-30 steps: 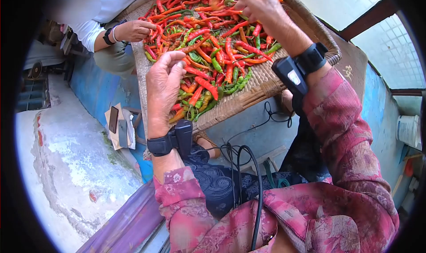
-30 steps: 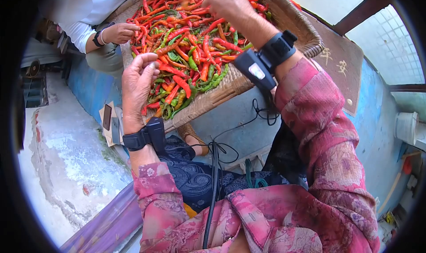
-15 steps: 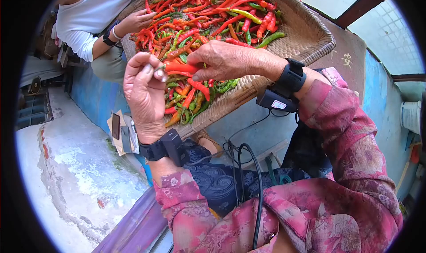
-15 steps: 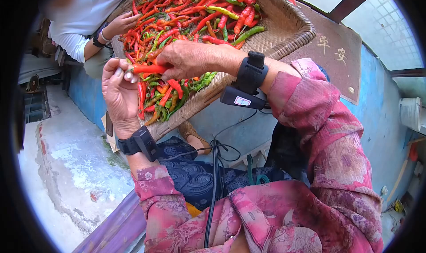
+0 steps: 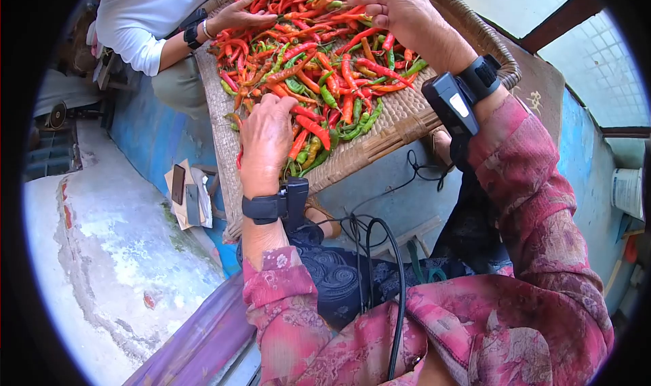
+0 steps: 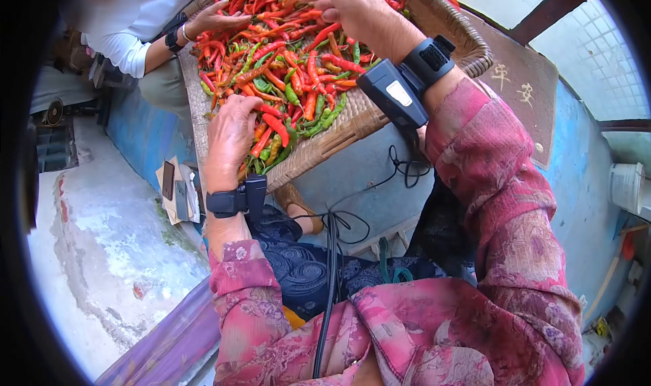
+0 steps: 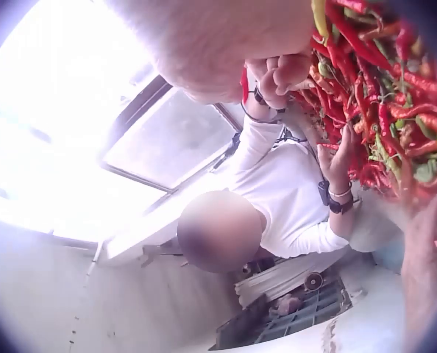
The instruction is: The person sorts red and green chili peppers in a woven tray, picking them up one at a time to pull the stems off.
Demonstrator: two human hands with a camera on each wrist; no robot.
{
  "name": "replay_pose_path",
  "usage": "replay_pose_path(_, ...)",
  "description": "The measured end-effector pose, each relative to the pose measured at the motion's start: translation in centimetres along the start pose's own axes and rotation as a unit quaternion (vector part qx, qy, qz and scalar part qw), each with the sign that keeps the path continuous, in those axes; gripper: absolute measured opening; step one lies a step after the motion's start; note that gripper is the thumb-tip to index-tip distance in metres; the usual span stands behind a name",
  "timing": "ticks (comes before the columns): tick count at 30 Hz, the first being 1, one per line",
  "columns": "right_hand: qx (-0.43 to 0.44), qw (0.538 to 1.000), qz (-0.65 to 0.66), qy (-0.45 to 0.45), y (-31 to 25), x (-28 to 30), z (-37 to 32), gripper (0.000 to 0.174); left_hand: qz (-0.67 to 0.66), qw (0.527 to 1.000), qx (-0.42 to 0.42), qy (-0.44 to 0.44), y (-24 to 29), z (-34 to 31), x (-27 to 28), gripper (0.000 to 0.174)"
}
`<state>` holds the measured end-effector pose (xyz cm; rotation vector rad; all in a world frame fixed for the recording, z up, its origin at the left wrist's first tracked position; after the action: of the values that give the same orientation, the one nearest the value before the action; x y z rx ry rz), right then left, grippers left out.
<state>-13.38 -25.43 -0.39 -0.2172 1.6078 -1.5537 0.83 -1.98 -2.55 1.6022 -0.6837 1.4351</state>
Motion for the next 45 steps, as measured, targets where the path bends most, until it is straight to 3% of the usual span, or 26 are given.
replay_pose_path(1, -0.022, 0.998, -0.034, 0.048, -0.8, -0.7, -0.6, 0.019, 0.037, 0.999, -0.003, 0.01, 0.2, 0.0, -0.1, 0.024)
replay_pose_path(2, 0.032, 0.991, -0.109, 0.067, 1.1, -0.1, -0.5, 0.028, 0.073, 0.997, -0.007, 0.019, 0.3, 0.0, -0.4, 0.024)
replay_pose_path(4, -0.028, 0.988, -0.15, -0.012, 0.9, -1.5, -1.7, 0.03, 0.081, 0.996, -0.019, 0.032, 0.2, 0.4, -1.2, 0.026)
replay_pose_path(9, 0.035, 0.943, -0.267, -0.196, 0.5, -4.0, -3.2, 0.031, 0.117, 0.991, -0.031, 0.056, 0.7, 0.9, -1.5, 0.021)
replay_pose_path(14, 0.092, 0.913, -0.347, -0.195, 1.1, -3.5, -2.7, 0.029, 0.115, 0.993, -0.011, 0.013, 0.3, 0.7, -0.8, 0.019)
replay_pose_path(16, 0.119, 0.896, -0.376, -0.205, 1.8, -3.4, -2.6, 0.028, 0.099, 0.994, -0.012, 0.049, 0.0, 1.1, -0.2, 0.017)
replay_pose_path(18, 0.174, 0.868, -0.393, -0.249, 2.2, -3.4, -2.8, 0.026, -0.089, 0.986, 0.026, 0.138, 0.3, 1.2, 1.4, 0.018)
replay_pose_path(20, 0.136, 0.863, -0.408, -0.267, 2.0, -3.9, -3.2, 0.025, -0.086, 0.982, 0.052, 0.157, 0.9, 1.0, 2.9, 0.013)
replay_pose_path(21, 0.155, 0.858, -0.416, -0.258, 2.1, -4.1, -3.5, 0.025, -0.269, 0.949, 0.077, 0.142, 0.9, 0.8, 3.2, 0.012)
replay_pose_path(22, 0.173, 0.853, -0.424, -0.25, 2.2, -4.4, -3.6, 0.024, -0.443, 0.883, 0.099, 0.122, 0.8, 0.7, 3.6, 0.012)
replay_pose_path(23, 0.167, 0.853, -0.42, -0.263, 2.4, -4.5, -3.7, 0.028, -0.479, 0.863, 0.141, 0.081, 0.8, 0.2, 4.3, 0.013)
replay_pose_path(24, 0.168, 0.852, -0.418, -0.266, 2.7, -4.8, -3.8, 0.028, -0.479, 0.862, 0.143, 0.084, 0.6, 0.1, 4.5, 0.013)
replay_pose_path(27, 0.145, 0.866, -0.353, -0.323, 3.1, -5.8, -4.4, 0.038, -0.599, 0.789, 0.136, 0.008, 0.9, -0.1, 4.2, 0.021)
replay_pose_path(30, 0.087, 0.849, -0.337, -0.397, 2.6, -6.8, -5.1, 0.04, -0.598, 0.786, 0.152, -0.031, 1.1, -0.3, 4.3, 0.018)
replay_pose_path(32, 0.092, 0.864, -0.322, -0.376, 3.2, -7.1, -5.5, 0.039, -0.597, 0.788, 0.146, -0.029, 1.8, -0.4, 4.3, 0.019)
replay_pose_path(34, 0.111, 0.819, -0.384, -0.411, 3.4, -7.3, -5.5, 0.039, -0.586, 0.795, 0.15, -0.047, 1.8, -0.3, 4.1, 0.02)
replay_pose_path(40, 0.115, 0.843, -0.399, -0.342, 2.9, -5.7, -3.8, 0.036, -0.621, 0.761, 0.188, -0.005, 0.5, 0.2, 3.3, 0.021)
replay_pose_path(42, 0.012, 0.925, -0.309, -0.223, 1.5, -4.3, -3.3, 0.036, -0.617, 0.761, 0.199, 0.004, 0.4, 0.3, 3.3, 0.021)
replay_pose_path(44, 0.014, 0.984, -0.166, -0.057, 1.4, -2.6, -1.6, 0.038, -0.612, 0.767, 0.195, -0.013, 0.5, 0.4, 3.2, 0.022)
replay_pose_path(45, 0.05, 0.982, -0.18, -0.021, 0.9, -2.2, -1.5, 0.043, -0.612, 0.767, 0.193, -0.014, 0.6, 0.4, 3.1, 0.022)
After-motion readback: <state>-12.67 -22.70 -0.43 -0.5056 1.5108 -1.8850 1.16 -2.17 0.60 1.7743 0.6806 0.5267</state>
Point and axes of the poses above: each hand's wrist, its own z-axis towards the middle knuckle, its own x-axis out of the back of the hand, y = z × x, the point moved 1 cm from there along z, towards the middle knuckle, and after that the axes turned 13 degrees about x, right-handed, at the moved point
